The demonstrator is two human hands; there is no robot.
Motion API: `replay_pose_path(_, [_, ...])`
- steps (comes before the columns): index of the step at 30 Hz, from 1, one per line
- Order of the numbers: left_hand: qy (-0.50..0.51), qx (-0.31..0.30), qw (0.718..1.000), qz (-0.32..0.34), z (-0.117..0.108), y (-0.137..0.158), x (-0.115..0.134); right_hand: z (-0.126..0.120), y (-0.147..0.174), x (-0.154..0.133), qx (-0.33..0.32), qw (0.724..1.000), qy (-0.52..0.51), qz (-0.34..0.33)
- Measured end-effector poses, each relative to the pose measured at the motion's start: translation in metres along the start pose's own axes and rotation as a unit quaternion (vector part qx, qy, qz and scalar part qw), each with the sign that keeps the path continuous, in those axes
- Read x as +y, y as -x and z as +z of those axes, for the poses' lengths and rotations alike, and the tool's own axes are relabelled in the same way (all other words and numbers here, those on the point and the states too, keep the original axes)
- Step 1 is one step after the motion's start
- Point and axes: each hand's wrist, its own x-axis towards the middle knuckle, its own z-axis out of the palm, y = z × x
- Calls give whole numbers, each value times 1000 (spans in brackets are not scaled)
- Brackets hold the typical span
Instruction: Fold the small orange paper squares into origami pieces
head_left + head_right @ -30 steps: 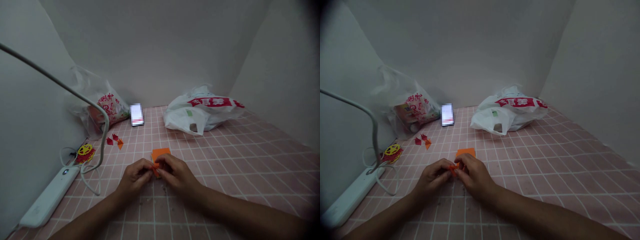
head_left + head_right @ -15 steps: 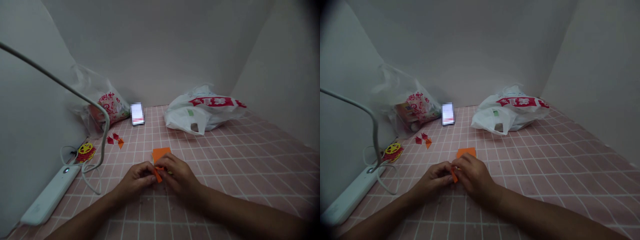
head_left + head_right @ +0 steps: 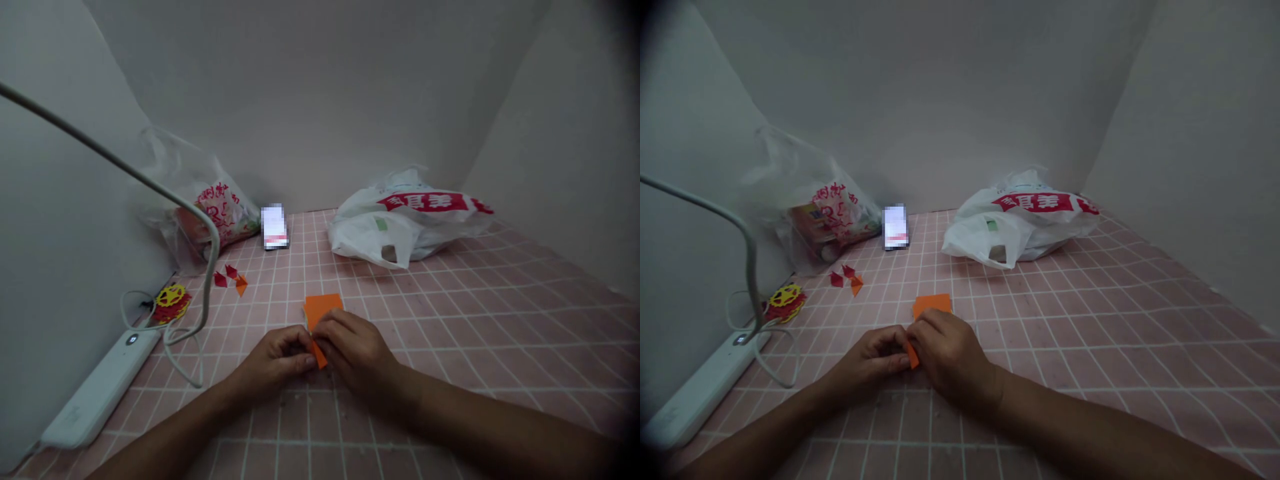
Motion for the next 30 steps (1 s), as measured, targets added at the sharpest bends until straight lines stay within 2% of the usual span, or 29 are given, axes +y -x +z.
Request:
replay_pose_path(5, [16, -8, 1000, -6, 1, 0, 0, 5, 3, 5, 14, 999, 41, -21])
replay_pose_path(17, [49, 9, 999, -7, 0, -1, -3, 5, 3, 6, 6, 999, 35, -12])
replay_pose_path(25, [64, 82, 995, -2, -2, -4, -2, 3, 4, 11, 31, 999, 27, 9])
replay_pose_path(30, [91, 143, 986, 2, -5, -6, 1, 5, 6, 16, 40, 997, 54, -33])
